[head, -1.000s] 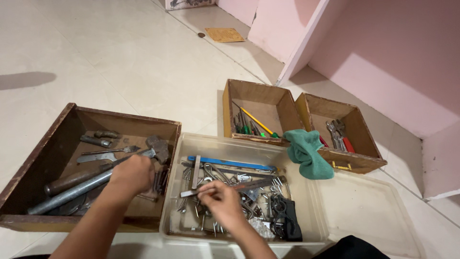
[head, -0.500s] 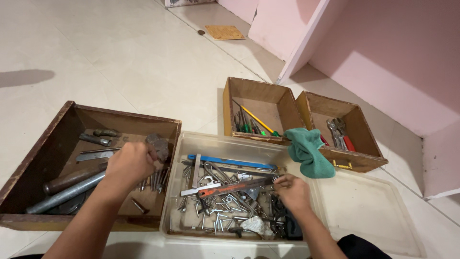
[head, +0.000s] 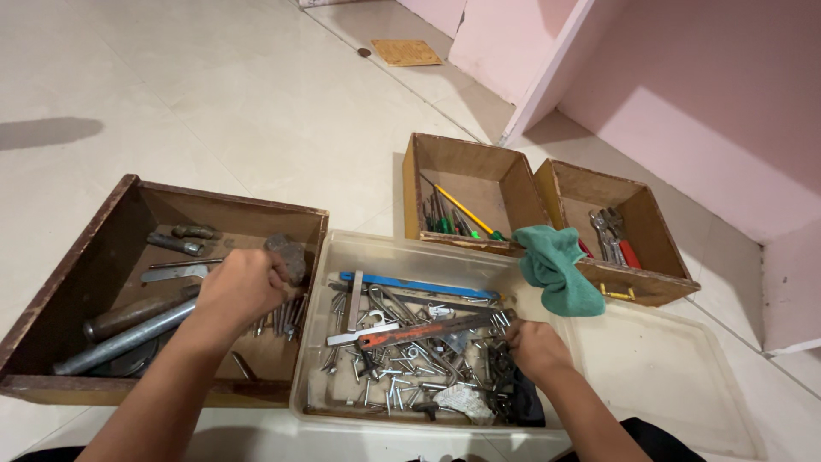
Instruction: The person wipes small metal tools with a green cloth and places them into a wooden box. They repeatedly pick up items from a plastic bin, wipe them, and transfer them to the box, occasionally rearranging tools already inside.
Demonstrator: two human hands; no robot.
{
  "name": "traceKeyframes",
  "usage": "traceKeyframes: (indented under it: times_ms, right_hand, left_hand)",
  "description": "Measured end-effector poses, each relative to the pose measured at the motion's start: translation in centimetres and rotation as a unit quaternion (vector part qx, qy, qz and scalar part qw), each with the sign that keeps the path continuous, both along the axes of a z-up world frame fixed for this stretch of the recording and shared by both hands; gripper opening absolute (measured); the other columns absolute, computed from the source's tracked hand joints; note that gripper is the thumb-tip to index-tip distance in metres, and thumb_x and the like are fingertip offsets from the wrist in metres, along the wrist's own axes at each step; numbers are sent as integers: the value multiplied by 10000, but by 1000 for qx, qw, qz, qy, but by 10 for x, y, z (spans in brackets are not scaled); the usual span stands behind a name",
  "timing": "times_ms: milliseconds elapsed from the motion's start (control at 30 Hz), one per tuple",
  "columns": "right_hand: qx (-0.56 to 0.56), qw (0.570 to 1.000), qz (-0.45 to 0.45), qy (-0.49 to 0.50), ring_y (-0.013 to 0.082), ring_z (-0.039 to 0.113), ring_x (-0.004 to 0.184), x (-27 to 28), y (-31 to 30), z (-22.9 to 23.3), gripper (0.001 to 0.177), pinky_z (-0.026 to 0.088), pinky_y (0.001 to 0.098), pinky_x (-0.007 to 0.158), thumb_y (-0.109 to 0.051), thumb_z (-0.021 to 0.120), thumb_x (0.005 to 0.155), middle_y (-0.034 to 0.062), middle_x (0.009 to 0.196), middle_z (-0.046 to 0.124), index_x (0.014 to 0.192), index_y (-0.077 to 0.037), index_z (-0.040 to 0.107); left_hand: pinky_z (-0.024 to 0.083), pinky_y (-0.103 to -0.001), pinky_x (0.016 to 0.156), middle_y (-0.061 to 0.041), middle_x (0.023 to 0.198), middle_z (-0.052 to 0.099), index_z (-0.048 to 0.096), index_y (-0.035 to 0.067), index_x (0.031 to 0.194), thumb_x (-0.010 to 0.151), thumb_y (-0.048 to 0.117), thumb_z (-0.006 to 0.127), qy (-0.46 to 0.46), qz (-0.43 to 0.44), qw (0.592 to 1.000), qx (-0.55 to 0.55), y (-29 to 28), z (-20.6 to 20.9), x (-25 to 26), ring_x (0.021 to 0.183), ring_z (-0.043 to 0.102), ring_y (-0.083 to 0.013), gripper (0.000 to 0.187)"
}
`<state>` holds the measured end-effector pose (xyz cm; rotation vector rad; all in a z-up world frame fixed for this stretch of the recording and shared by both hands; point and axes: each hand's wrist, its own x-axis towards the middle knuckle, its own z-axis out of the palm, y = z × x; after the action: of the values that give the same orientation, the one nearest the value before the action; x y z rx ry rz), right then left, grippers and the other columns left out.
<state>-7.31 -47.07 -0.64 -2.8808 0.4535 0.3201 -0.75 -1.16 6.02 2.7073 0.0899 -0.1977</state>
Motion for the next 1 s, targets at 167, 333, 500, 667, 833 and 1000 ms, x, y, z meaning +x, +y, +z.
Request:
traceKeyframes:
  times_ms: [167, 333, 500, 667, 833, 1000]
  right_hand:
    - [-47, 998, 38, 33, 271, 691, 1084, 2, 8, 8, 196, 548, 381, 970, -139, 808, 800, 80, 1130, 725, 989, -170, 762]
    - [-22, 999, 13, 32, 243, 728, 1046, -3, 15, 15, 202, 573, 378, 938, -186, 813, 809, 51, 1056, 768, 994, -150, 740]
    - [-20, 999, -21, -17, 286, 725, 1005, -8, 24, 21, 230, 570, 416, 889, -217, 799, 846, 95, 1002, 766, 1046, -141, 714]
    - [85, 986, -18, -143, 259, 768, 924, 5, 46, 39, 263, 592, 400, 845, -226, 772, 855, 122, 1008, 788, 1065, -83, 704]
    - [292, 939, 12, -180, 214, 776, 895, 35, 99, 68, 306, 615, 358, 808, -230, 771, 869, 101, 1021, 771, 1108, -57, 687]
    - [498, 861, -14, -104, 205, 777, 844, 53, 175, 84, 333, 674, 312, 736, -171, 722, 870, 94, 949, 746, 1171, -61, 628]
  left_hand:
    - [611, -429, 867, -158, 944, 776, 833, 195, 1002, 867, 154, 687, -6, -1, 1000, -15, -1, 3, -2, 912, 764, -313, 203]
    - [604, -410, 861, -127, 944, 784, 834, 187, 996, 821, 142, 750, -8, -2, 1000, -13, -1, 7, -5, 918, 758, -280, 199]
    - [611, -376, 843, -45, 930, 810, 831, 182, 990, 778, 184, 835, 11, -5, 999, -38, -2, 11, -6, 890, 774, -204, 212]
    - [616, -376, 820, -32, 919, 811, 833, 190, 991, 794, 198, 833, 22, 5, 999, -45, -3, 16, -6, 858, 772, -195, 197]
    - [623, -348, 757, -51, 935, 808, 854, 187, 971, 844, 103, 714, -76, -13, 993, -89, -8, 15, -5, 787, 764, -210, 207]
    - [590, -303, 670, -89, 945, 812, 810, 118, 1056, 822, 216, 827, 62, 5, 945, -321, -18, 20, 7, 782, 742, -172, 254]
